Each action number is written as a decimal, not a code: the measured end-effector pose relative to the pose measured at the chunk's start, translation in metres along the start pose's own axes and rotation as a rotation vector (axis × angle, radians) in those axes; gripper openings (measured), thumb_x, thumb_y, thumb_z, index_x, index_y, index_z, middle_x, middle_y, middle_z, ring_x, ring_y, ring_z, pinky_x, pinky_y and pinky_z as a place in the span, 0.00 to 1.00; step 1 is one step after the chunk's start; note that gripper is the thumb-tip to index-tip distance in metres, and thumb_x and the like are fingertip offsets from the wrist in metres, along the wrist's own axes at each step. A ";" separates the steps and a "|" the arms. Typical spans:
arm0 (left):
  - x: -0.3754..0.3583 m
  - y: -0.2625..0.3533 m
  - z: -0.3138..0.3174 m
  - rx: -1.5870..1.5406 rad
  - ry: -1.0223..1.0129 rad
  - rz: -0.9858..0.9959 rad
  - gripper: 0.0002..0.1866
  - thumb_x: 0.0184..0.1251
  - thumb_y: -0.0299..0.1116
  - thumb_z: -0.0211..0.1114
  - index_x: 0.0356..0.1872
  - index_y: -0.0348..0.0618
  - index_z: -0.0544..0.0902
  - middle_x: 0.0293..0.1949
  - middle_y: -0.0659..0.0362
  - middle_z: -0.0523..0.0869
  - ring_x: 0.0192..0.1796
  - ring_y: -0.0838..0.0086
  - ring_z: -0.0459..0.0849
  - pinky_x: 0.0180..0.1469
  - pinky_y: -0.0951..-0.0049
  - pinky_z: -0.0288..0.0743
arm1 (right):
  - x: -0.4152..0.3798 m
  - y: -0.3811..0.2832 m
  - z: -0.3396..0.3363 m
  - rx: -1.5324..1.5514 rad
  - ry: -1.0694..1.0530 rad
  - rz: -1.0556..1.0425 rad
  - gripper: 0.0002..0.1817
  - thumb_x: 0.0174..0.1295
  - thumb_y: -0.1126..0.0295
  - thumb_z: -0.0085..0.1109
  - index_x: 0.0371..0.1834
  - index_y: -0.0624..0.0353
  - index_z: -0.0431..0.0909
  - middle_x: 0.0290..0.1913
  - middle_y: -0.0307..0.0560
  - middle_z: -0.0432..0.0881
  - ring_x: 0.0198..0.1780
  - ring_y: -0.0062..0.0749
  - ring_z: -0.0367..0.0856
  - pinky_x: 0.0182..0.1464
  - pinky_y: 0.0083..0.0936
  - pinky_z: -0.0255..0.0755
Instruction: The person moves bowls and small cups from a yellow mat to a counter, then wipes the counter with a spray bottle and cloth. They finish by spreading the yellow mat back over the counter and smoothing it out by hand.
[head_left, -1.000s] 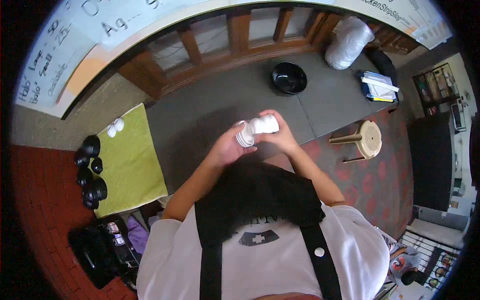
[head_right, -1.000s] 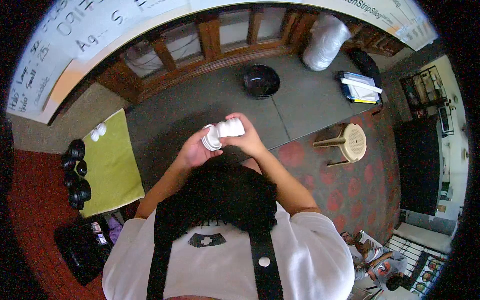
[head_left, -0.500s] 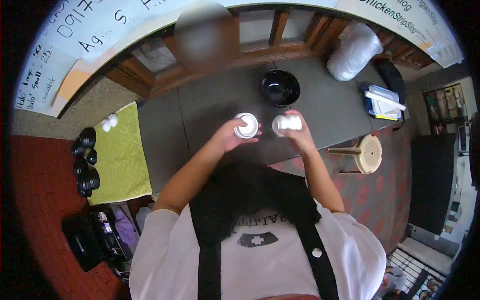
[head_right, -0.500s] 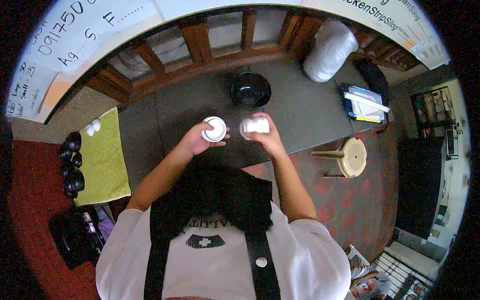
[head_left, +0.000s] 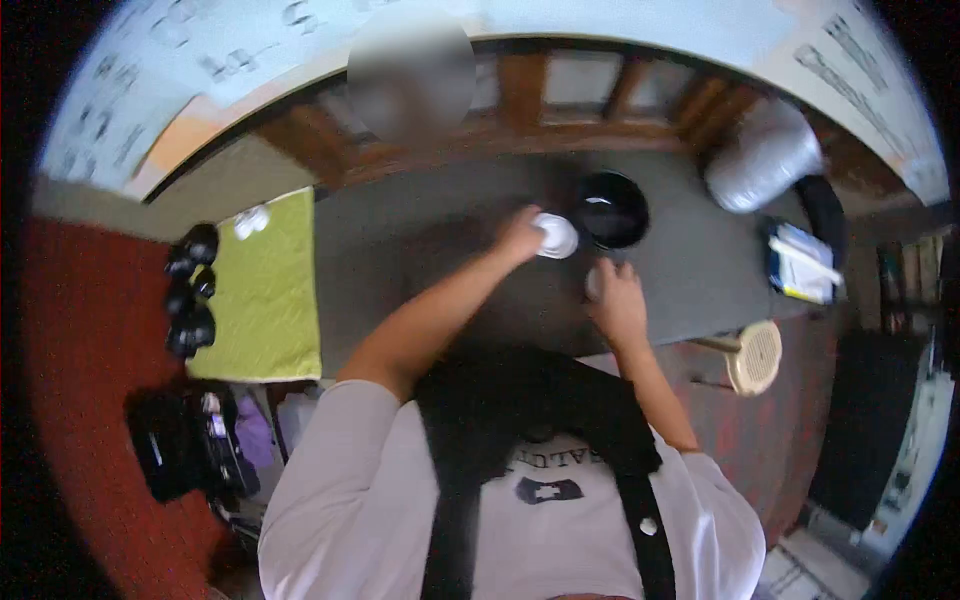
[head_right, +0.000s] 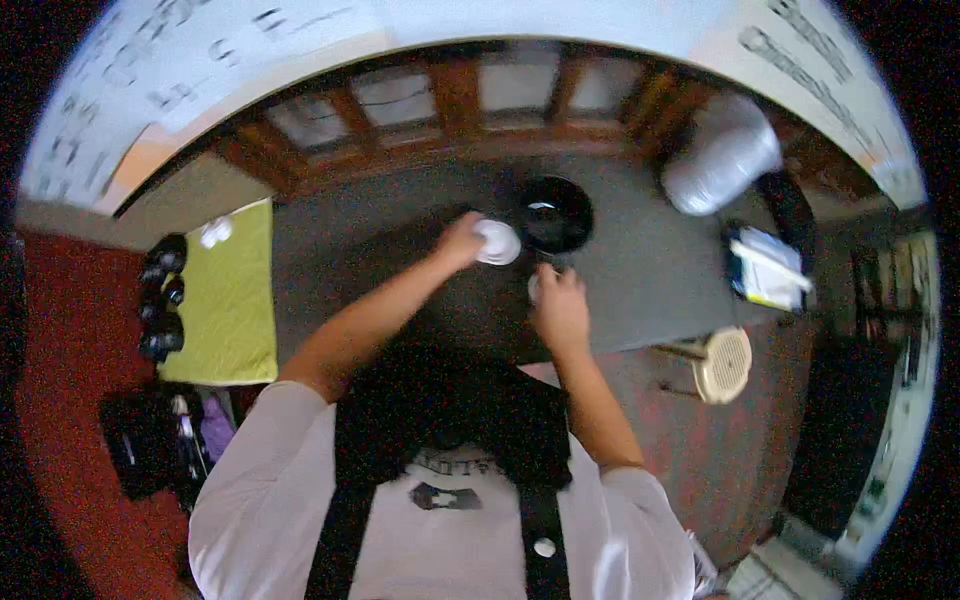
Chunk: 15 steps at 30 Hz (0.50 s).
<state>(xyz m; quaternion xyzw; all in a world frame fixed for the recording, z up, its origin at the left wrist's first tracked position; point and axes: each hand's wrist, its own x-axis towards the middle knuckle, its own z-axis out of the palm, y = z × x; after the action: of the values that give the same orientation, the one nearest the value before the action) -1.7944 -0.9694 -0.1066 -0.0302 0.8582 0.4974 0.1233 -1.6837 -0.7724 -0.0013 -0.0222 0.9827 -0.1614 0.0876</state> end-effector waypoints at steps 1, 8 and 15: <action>-0.014 0.022 -0.010 -0.033 -0.020 -0.092 0.20 0.53 0.28 0.58 0.50 0.39 0.80 0.45 0.44 0.86 0.49 0.50 0.84 0.52 0.55 0.76 | -0.001 -0.001 0.003 0.000 0.003 -0.015 0.40 0.40 0.75 0.73 0.62 0.51 0.68 0.57 0.61 0.72 0.55 0.60 0.75 0.54 0.47 0.75; -0.029 -0.003 -0.022 0.379 0.121 0.171 0.22 0.62 0.38 0.62 0.56 0.39 0.77 0.61 0.38 0.75 0.70 0.44 0.66 0.70 0.53 0.63 | -0.005 -0.003 0.020 0.036 0.137 -0.054 0.46 0.40 0.72 0.74 0.69 0.49 0.64 0.60 0.62 0.69 0.58 0.62 0.73 0.59 0.46 0.72; -0.047 -0.015 -0.047 0.230 -0.014 0.122 0.30 0.66 0.47 0.61 0.62 0.34 0.71 0.62 0.30 0.70 0.66 0.41 0.69 0.67 0.51 0.65 | -0.017 -0.011 0.021 0.113 0.260 -0.129 0.44 0.43 0.72 0.70 0.69 0.48 0.64 0.62 0.62 0.68 0.61 0.63 0.71 0.60 0.45 0.71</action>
<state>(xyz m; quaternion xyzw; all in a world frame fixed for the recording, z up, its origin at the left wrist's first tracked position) -1.7546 -1.0206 -0.0861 0.0397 0.9089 0.4025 0.1013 -1.6633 -0.7884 -0.0143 -0.0594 0.9717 -0.2232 -0.0496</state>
